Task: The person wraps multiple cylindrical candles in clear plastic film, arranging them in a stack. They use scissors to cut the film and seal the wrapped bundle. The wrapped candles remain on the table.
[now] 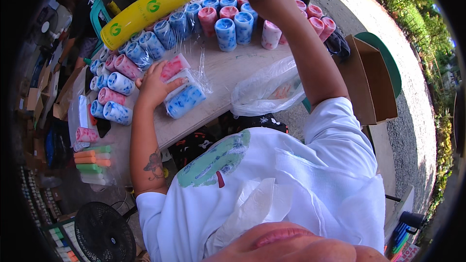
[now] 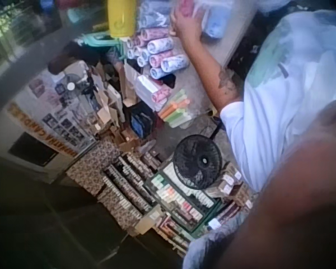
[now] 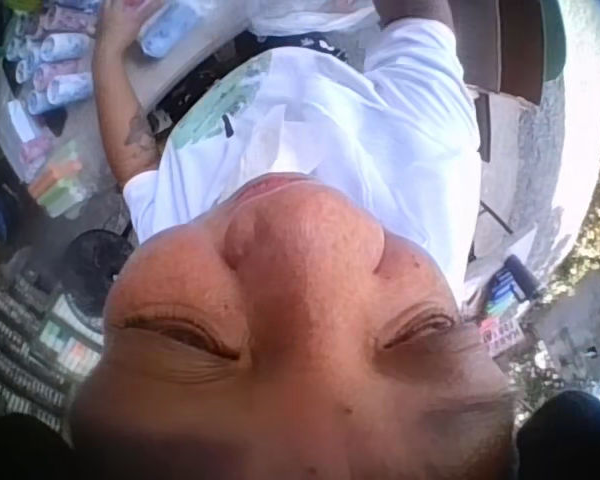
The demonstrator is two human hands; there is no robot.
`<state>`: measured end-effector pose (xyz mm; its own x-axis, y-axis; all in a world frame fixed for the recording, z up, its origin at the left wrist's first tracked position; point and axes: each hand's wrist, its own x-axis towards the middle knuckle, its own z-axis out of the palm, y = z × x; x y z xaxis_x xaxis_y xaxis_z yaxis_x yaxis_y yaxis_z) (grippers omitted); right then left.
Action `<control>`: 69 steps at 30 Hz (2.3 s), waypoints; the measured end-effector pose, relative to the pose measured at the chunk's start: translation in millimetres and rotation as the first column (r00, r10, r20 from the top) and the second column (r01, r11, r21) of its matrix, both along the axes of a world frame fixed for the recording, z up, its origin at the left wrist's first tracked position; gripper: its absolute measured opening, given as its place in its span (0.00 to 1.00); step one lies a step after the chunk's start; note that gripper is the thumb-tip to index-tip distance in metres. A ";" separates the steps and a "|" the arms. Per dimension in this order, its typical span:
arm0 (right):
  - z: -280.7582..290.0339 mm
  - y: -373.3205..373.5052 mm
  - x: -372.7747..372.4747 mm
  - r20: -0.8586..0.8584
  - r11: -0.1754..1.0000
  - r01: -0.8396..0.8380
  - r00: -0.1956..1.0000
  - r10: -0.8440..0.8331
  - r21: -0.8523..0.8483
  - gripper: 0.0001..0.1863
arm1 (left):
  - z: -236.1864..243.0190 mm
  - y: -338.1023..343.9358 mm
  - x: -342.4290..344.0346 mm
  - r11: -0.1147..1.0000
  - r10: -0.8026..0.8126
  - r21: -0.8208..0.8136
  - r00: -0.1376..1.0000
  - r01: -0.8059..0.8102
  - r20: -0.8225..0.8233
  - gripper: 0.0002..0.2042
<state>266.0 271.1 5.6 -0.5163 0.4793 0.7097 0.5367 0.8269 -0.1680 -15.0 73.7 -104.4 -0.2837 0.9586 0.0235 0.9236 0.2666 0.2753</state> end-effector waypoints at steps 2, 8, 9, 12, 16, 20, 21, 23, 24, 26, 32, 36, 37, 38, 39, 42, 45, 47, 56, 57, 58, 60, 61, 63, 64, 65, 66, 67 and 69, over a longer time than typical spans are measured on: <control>-12.0 16.3 75.8 -0.385 0.869 0.437 0.862 -0.331 0.233 0.11 | -7.4 -1.8 -2.0 0.999 -0.023 0.041 1.000 0.023 0.000 0.45; -140.9 67.8 278.1 0.151 0.743 0.665 0.730 -0.667 0.070 0.14 | -5.2 4.2 0.6 0.998 -0.046 0.053 0.999 0.045 0.013 0.44; -154.8 65.4 283.6 0.164 0.786 0.587 0.770 -0.616 0.194 0.14 | -5.0 3.2 1.0 0.998 -0.037 0.049 0.999 0.037 0.011 0.44; -156.5 65.8 282.7 0.258 0.772 0.618 0.778 -0.573 -0.149 0.13 | -4.2 -0.8 2.0 0.999 -0.018 0.042 1.000 0.018 0.005 0.44; -100.9 46.5 239.6 0.625 0.646 0.763 0.518 -0.583 -0.030 0.10 | -8.7 1.7 -4.6 0.996 -0.053 0.070 0.998 0.050 0.040 0.44; -100.0 65.4 250.5 0.535 0.638 0.767 0.568 -0.625 -0.069 0.09 | -2.1 3.3 -0.1 0.999 -0.026 0.035 1.000 0.025 0.009 0.45; -94.1 62.1 245.6 0.535 0.648 0.758 0.579 -0.615 -0.074 0.10 | -2.8 2.7 -1.8 0.999 -0.019 0.028 1.000 0.019 0.006 0.45; -104.9 68.4 265.1 0.464 0.605 0.796 0.548 -0.696 -0.034 0.11 | -8.5 3.7 -5.8 0.998 -0.038 0.044 0.999 0.038 0.006 0.45; -111.6 72.3 269.3 0.424 0.585 0.811 0.534 -0.731 -0.015 0.12 | -10.3 3.9 -8.3 0.998 -0.043 0.054 0.999 0.043 0.006 0.45; -125.0 51.9 259.5 0.244 0.686 0.727 0.661 -0.709 0.022 0.14 | -7.9 1.3 -6.9 0.998 -0.039 0.050 0.999 0.039 0.007 0.46; -161.5 9.4 248.9 0.351 0.775 0.622 0.755 -0.554 -0.113 0.13 | -9.0 3.7 -5.1 0.998 -0.042 0.044 0.999 0.041 0.007 0.47; -142.5 21.6 251.5 0.484 0.732 0.661 0.702 -0.523 -0.167 0.11 | -5.0 0.2 -0.6 1.000 0.002 0.028 1.000 -0.002 -0.010 0.47; -137.2 27.1 252.4 0.503 0.722 0.664 0.700 -0.507 -0.197 0.11 | -5.2 0.7 -1.2 0.999 -0.011 0.037 1.000 0.011 0.007 0.47; -140.1 41.0 265.3 0.369 0.742 0.626 0.766 -0.527 -0.241 0.12 | -5.4 1.6 -2.1 0.999 -0.023 0.045 0.999 0.022 0.024 0.47; -145.5 58.1 285.6 0.229 0.763 0.584 0.811 -0.538 -0.277 0.13 | -6.4 2.0 -3.1 0.998 -0.036 0.053 0.998 0.034 0.044 0.47; -134.5 81.0 305.2 -0.117 0.676 0.431 0.787 -0.605 -0.598 0.19 | -4.5 5.7 -0.8 0.999 -0.033 0.031 0.998 0.032 0.053 0.47; -113.2 88.7 306.5 -0.448 0.607 0.049 0.628 -0.636 -0.793 0.21 | -7.3 3.3 -1.8 1.000 -0.009 0.030 0.999 0.008 0.031 0.47; -93.6 82.8 301.1 -0.557 0.587 -0.127 0.521 -0.647 -0.800 0.21 | -2.3 2.5 1.2 1.000 0.003 0.018 1.000 -0.003 0.023 0.47; -50.4 55.3 294.2 -0.973 0.800 -0.567 0.006 -0.232 -0.195 0.13 | -5.4 -1.1 -1.8 0.999 -0.015 0.030 0.999 0.014 0.037 0.47; -42.7 47.4 291.3 -0.988 0.788 -0.606 -0.021 -0.151 -0.108 0.13 | -5.8 -4.2 -2.4 0.999 -0.008 0.035 0.999 0.007 0.039 0.47; -34.3 38.0 282.5 -0.990 0.776 -0.631 -0.116 -0.083 0.009 0.12 | -3.1 -7.0 -1.0 1.000 -0.002 0.017 1.000 0.002 0.029 0.47; -29.0 10.1 275.2 -0.989 0.640 -0.755 -0.123 0.077 0.144 0.12 | 3.8 -1.4 4.7 1.000 -0.018 -0.015 1.000 0.018 0.009 0.45; -21.5 -11.3 258.0 -0.987 0.590 -0.799 -0.030 0.155 0.117 0.14 | 4.5 2.0 4.5 1.000 -0.018 -0.016 1.000 0.018 -0.001 0.45; -8.5 -49.5 205.2 -0.990 0.605 -0.795 0.050 0.133 0.041 0.14 | 1.5 6.3 4.6 1.000 -0.022 -0.020 1.000 0.021 -0.019 0.46; -12.3 -52.1 195.6 -0.986 0.525 -0.851 0.093 0.138 -0.007 0.15 | 0.4 3.7 4.1 1.000 -0.009 -0.022 1.000 0.009 -0.012 0.47; -18.6 -54.8 186.9 -0.980 0.445 -0.894 0.135 0.148 -0.056 0.15 | -0.3 2.0 3.1 1.000 -0.005 -0.019 1.000 0.005 -0.006 0.46; -23.9 -63.8 171.7 -0.970 0.454 -0.881 0.210 0.122 -0.133 0.17 | -0.3 2.1 2.6 1.000 -0.009 -0.019 1.000 0.009 -0.002 0.46; -32.3 -58.4 169.4 -0.946 0.294 -0.938 0.250 0.208 -0.183 0.18 | -1.5 1.3 1.7 1.000 -0.012 -0.016 1.000 0.012 0.007 0.46; -50.4 -71.6 159.0 -0.877 0.267 -0.898 0.415 0.243 -0.351 0.18 | -5.4 1.9 0.8 1.000 -0.011 0.006 1.000 0.011 -0.009 0.46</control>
